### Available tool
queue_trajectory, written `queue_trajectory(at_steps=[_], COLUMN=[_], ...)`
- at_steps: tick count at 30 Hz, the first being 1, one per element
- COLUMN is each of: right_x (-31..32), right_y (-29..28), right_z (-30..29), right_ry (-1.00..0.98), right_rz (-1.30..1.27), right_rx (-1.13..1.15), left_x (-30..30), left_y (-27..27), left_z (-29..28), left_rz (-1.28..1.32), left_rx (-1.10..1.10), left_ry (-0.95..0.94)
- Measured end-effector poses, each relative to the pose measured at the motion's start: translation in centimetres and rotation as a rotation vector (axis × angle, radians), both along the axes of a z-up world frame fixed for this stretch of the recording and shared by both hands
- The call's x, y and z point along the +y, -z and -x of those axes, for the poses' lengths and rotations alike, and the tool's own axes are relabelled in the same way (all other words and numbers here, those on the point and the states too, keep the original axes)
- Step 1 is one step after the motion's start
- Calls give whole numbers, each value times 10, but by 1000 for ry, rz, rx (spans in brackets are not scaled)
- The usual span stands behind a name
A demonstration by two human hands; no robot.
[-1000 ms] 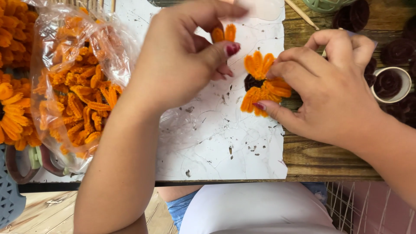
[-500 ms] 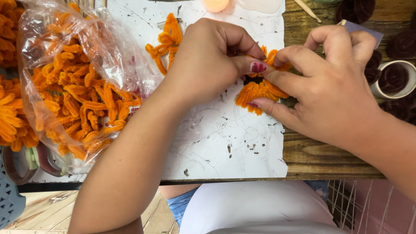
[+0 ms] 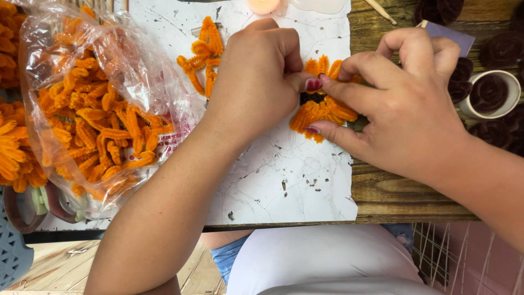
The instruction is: The person assembles a decorative flower by melting the ends of orange pipe cleaners over a candle flame and pressing them into a dark circular center on a sheet of paper.
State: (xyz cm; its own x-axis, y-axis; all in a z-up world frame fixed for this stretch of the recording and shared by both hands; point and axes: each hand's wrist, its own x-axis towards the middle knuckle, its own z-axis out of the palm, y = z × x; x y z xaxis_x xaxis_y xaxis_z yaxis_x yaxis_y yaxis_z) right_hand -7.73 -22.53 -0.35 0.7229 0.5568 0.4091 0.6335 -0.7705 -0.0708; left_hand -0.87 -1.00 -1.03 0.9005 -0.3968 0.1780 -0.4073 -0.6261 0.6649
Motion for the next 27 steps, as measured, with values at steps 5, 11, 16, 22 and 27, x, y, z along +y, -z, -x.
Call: queue_trajectory(at_steps=[5, 11, 16, 22, 27], right_x=[0, -1, 2, 5, 1], right_y=[-2, -1, -5, -16, -8], right_z=[-1, -5, -6, -6, -5], right_ry=[35, 22, -1, -89, -143], right_rz=[-27, -50, -57, -222, -127], right_rx=[75, 114, -13, -18, 3], left_x=[-10, -20, 2, 42, 58], left_y=[-1, -14, -6, -38, -33], left_z=[-5, 1, -9, -18, -23], left_rz=[-148, -371, -135, 135, -177], left_rx=[46, 48, 29, -302, -285], left_ry=[-12, 2, -12, -103, -234])
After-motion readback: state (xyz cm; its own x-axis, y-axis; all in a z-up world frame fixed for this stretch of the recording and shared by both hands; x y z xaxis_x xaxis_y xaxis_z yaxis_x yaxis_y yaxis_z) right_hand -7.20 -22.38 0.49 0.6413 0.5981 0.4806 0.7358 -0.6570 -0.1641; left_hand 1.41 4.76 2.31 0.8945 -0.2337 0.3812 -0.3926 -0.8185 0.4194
